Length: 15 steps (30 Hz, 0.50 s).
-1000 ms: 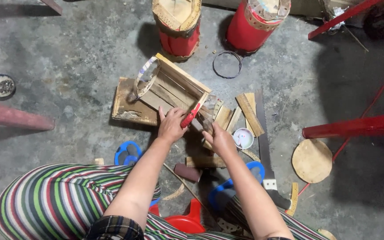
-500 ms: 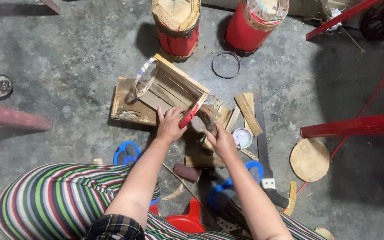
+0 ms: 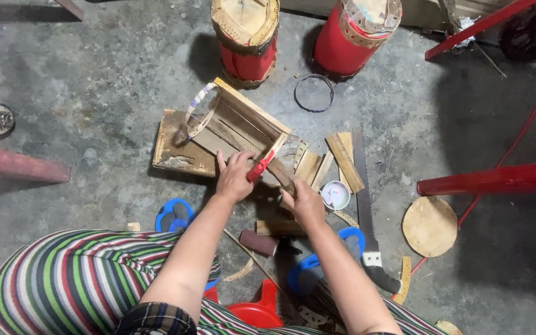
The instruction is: Assembling a small wooden frame or box by applying glue to joints and hammering nails while sitting on the floor.
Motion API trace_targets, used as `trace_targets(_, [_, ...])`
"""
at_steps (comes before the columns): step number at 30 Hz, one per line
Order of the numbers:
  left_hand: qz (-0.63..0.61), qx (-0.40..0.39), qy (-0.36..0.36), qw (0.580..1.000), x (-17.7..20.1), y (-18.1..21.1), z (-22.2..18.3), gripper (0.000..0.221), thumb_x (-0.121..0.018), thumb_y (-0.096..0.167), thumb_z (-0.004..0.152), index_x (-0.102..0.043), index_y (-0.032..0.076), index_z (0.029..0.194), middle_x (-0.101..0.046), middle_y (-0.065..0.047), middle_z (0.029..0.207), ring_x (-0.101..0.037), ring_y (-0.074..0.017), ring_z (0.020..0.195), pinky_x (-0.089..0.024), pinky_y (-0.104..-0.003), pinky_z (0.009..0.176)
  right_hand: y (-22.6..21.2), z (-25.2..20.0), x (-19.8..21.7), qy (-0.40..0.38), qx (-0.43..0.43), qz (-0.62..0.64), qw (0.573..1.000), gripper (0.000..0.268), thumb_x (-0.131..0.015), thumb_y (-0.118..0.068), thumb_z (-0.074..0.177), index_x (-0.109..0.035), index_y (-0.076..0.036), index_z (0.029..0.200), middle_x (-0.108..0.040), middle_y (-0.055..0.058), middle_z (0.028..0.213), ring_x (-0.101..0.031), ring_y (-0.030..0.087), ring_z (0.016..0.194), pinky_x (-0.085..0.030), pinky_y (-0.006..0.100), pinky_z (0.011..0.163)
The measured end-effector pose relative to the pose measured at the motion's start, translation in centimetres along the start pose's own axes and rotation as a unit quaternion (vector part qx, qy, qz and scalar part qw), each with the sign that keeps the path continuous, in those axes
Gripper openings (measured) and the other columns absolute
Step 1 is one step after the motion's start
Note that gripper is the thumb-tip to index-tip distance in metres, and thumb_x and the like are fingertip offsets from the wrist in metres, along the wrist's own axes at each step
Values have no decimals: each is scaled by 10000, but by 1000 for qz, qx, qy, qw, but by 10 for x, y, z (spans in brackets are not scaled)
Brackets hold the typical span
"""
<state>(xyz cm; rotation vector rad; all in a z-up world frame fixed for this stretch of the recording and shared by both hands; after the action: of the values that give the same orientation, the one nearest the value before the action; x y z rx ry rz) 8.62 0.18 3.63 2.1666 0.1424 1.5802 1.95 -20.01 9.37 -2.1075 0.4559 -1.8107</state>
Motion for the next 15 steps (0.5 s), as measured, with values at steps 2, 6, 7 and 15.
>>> trace_targets(2, [3,-1,1,1000,3,2,-1,335,-577,325,848,-731,300,1144,-459,125,1469,-352,-166,1456,-48,-719,1241,9,3,-7,-3,7,-14,1000,386,-631,-551,942,-568,-186,1049,-685,133,892,-723,354,884,-591,487,760])
trace_targets(6, [-14,7,-3,1000,-21,-15,9,362,-587,423,862,-714,310,1182,-452,124,1475,-355,-168,1461,-22,-734,1243,5,5,-5,-12,17,-12,1000,391,-628,-550,938,-563,-202,1105,-692,128,932,-723,360,904,-591,506,772])
trace_targets(7, [-15,8,-4,1000,-16,-11,8,362,-587,423,862,-714,310,1182,-452,124,1475,-355,-168,1461,-22,-734,1243,3,4,-4,-13,17,-13,1000,391,-628,-550,938,-563,-202,1105,-692,128,932,-723,360,904,-591,506,772])
trace_targets(15, [-1,14,-14,1000,-2,-2,1,370,-574,342,847,-701,341,1194,-447,121,1455,-342,-161,1463,-22,-709,1249,11,6,-9,-31,-29,14,999,385,-630,-559,940,-568,-203,1073,-686,112,909,-717,361,921,-579,492,784])
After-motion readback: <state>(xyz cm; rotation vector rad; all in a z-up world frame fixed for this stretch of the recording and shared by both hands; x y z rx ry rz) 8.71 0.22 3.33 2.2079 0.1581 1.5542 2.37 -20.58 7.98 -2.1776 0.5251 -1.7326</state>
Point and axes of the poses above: each hand's wrist, its own z-axis towards the middle knuckle, its own x-axis out of the back of the hand, y = z × x, the point moved 4 cm from there along z, towards the middle knuckle
